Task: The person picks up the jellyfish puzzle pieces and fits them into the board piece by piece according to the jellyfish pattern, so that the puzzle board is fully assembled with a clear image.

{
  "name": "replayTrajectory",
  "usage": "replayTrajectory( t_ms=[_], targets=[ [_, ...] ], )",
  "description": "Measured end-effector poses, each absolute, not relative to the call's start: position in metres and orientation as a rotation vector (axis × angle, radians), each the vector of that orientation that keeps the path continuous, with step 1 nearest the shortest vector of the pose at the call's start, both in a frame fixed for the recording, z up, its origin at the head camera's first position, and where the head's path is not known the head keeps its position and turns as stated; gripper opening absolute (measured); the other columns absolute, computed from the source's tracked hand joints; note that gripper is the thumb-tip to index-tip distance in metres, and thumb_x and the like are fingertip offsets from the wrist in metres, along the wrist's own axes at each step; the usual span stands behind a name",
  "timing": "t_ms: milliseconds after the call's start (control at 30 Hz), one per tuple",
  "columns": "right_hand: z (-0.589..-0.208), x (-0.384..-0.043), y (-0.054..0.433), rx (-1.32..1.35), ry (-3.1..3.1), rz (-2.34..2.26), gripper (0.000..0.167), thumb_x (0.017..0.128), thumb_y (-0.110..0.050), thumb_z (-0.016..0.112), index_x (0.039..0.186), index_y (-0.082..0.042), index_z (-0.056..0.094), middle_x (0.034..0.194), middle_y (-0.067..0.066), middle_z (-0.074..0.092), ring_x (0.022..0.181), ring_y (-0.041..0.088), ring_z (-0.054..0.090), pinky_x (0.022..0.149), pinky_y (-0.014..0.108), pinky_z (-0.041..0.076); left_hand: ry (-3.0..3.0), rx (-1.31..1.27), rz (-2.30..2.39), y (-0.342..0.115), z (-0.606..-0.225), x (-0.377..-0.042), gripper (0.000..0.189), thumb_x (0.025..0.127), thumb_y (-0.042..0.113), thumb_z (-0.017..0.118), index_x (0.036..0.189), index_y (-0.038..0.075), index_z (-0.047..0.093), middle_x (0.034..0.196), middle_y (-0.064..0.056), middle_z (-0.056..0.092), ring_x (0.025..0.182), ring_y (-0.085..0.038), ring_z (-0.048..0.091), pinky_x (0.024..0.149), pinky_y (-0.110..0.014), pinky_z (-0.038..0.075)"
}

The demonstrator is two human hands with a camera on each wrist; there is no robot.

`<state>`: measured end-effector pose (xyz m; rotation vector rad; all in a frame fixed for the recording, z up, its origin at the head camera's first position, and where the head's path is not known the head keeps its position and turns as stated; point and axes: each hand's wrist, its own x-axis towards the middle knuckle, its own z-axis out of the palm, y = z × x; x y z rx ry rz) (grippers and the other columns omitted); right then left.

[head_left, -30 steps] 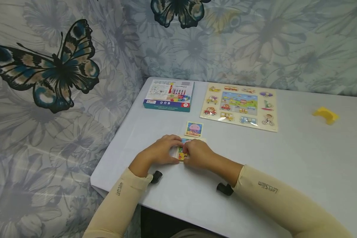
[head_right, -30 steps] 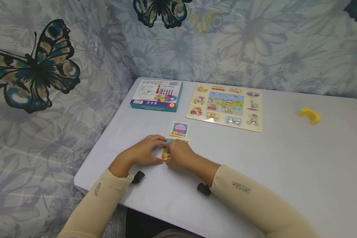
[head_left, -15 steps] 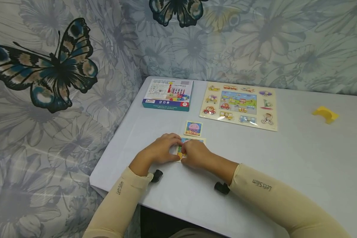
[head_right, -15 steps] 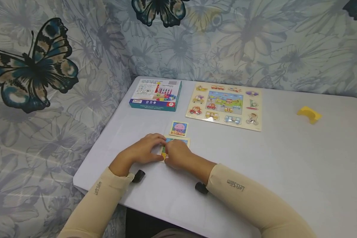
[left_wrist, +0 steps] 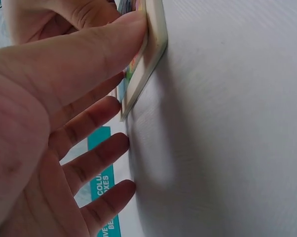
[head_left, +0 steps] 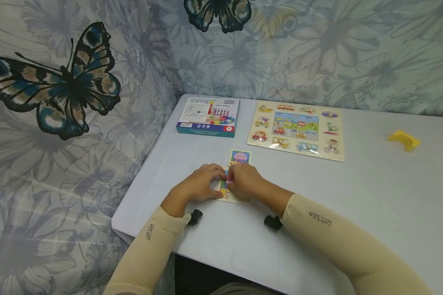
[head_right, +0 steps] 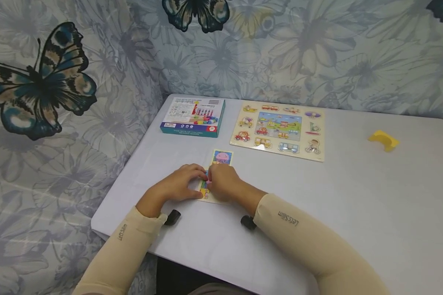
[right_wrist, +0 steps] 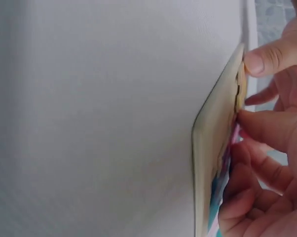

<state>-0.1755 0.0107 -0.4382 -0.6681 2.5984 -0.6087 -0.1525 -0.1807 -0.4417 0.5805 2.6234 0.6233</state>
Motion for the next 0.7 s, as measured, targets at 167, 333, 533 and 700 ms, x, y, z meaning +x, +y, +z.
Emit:
replayTrajectory(
  t_ms=[167,333,533,700],
  targets=[
    [-0.437,-0.181,0.012,-0.665,2.566,-0.628,0.019,0.088,-0.028,0.080,0.088,-0.011,0.070,0.079,0.000,0.064,0.075,0.019,0.058,0.064,0.029,0.045,2.627,0.571,0.644,-0.180,-0.441,-0.152,0.044,0.084,0.029,0.086,0.123,0.020,0.069,0.142,0.006,0.055,0.139,-0.022,0.042,0.119,-0.044,0.035],
    [-0.438,-0.186,0.010,-0.644,2.555,-0.615,0.024,0.087,-0.030,0.082,0.084,-0.013,0.065,0.077,0.001,0.063,0.076,0.020,0.058,0.062,0.029,0.043,2.645,0.563,0.665,-0.179,-0.443,-0.154,0.044,0.080,0.028,0.090,0.118,0.020,0.070,0.138,0.006,0.056,0.138,-0.022,0.044,0.119,-0.043,0.035],
    [-0.436,-0.191,0.009,-0.583,2.504,-0.627,0.026,0.084,-0.029,0.083,0.083,-0.012,0.064,0.078,0.003,0.063,0.073,0.019,0.058,0.057,0.027,0.043,2.656,0.542,0.685,-0.176,-0.443,-0.158,0.042,0.074,0.027,0.094,0.110,0.020,0.073,0.133,0.005,0.059,0.137,-0.022,0.045,0.121,-0.041,0.033],
    [-0.436,-0.194,0.010,-0.559,2.474,-0.644,0.025,0.081,-0.028,0.084,0.083,-0.011,0.064,0.077,0.003,0.063,0.071,0.017,0.059,0.055,0.025,0.043,2.669,0.511,0.690,-0.175,-0.447,-0.161,0.043,0.069,0.029,0.096,0.105,0.022,0.073,0.131,0.007,0.059,0.135,-0.020,0.046,0.120,-0.039,0.034]
  ],
)
